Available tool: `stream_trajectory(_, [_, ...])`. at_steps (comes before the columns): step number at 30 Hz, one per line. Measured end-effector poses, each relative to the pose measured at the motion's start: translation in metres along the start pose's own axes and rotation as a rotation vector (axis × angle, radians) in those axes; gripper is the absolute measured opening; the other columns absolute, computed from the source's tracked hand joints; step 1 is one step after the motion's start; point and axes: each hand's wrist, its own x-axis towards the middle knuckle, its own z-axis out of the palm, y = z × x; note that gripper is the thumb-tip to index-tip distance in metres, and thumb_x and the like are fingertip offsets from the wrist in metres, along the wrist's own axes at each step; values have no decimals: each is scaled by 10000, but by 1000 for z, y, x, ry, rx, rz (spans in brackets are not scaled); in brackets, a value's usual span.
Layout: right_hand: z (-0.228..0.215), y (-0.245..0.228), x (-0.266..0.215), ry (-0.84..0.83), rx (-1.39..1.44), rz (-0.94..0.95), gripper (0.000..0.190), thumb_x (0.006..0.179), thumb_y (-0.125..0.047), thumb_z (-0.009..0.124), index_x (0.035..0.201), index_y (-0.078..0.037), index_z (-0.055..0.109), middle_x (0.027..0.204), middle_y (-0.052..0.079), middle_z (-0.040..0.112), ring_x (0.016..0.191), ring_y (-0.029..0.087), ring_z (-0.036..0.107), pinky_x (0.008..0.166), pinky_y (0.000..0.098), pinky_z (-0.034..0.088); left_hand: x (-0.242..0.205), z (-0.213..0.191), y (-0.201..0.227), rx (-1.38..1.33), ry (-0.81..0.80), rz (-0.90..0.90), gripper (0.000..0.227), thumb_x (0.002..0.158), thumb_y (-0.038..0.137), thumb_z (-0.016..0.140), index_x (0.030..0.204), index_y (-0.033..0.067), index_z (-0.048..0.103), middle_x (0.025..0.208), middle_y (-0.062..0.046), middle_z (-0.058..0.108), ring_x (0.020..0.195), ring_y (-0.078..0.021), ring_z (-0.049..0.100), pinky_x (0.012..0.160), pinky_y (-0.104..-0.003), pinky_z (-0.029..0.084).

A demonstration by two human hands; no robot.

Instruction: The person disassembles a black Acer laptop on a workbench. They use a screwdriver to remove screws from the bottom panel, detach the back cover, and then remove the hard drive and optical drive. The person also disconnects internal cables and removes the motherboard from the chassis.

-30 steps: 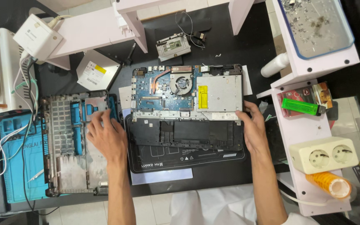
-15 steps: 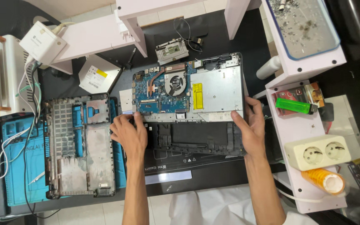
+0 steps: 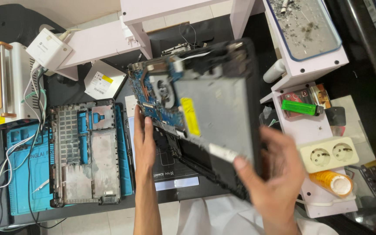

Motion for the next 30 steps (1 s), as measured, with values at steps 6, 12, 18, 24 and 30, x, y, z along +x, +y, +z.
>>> stream_trajectory(6, [8,-27,-47,-427,-90,-267,458,931,-96,791,1354,-90,615,1351,197,730,1278,306,732,1058,403,619,-46,20,27,-148,-80,-150,722,1056,513,473,1588,48,326,1557,-219,440,1401,-297,459,1133,-423,352])
stream_trajectory(12, [30,-30,-55,-646,-117,-463,248,992,-77,722,1237,-58,689,1281,153,726,1264,352,705,1008,435,561,-80,-4,32,-338,-10,-398,722,1022,517,484,1561,52,362,1532,-206,466,1372,-298,485,1116,-432,373])
stream_trajectory(18, [56,-22,-85,-571,-176,-509,173,1026,-127,752,1193,-95,718,1291,35,754,1285,267,739,1007,409,601,-117,-38,34,-460,224,-557,723,989,521,494,1533,56,398,1508,-194,493,1343,-299,511,1099,-441,395])
stream_trajectory(24, [87,-11,-109,-587,-168,-573,200,1020,-112,744,1217,-109,713,1305,40,727,1297,282,707,1028,426,582,-152,-70,38,-531,495,-596,724,955,525,504,1506,59,434,1484,-181,519,1314,-300,537,1082,-450,417])
stream_trajectory(30, [112,-16,-129,-613,-154,-624,232,1014,-97,735,1242,-122,708,1319,45,700,1309,297,675,1049,442,564,-187,-100,39,-576,734,-562,727,921,528,515,1478,63,470,1459,-168,546,1285,-301,563,1064,-460,438])
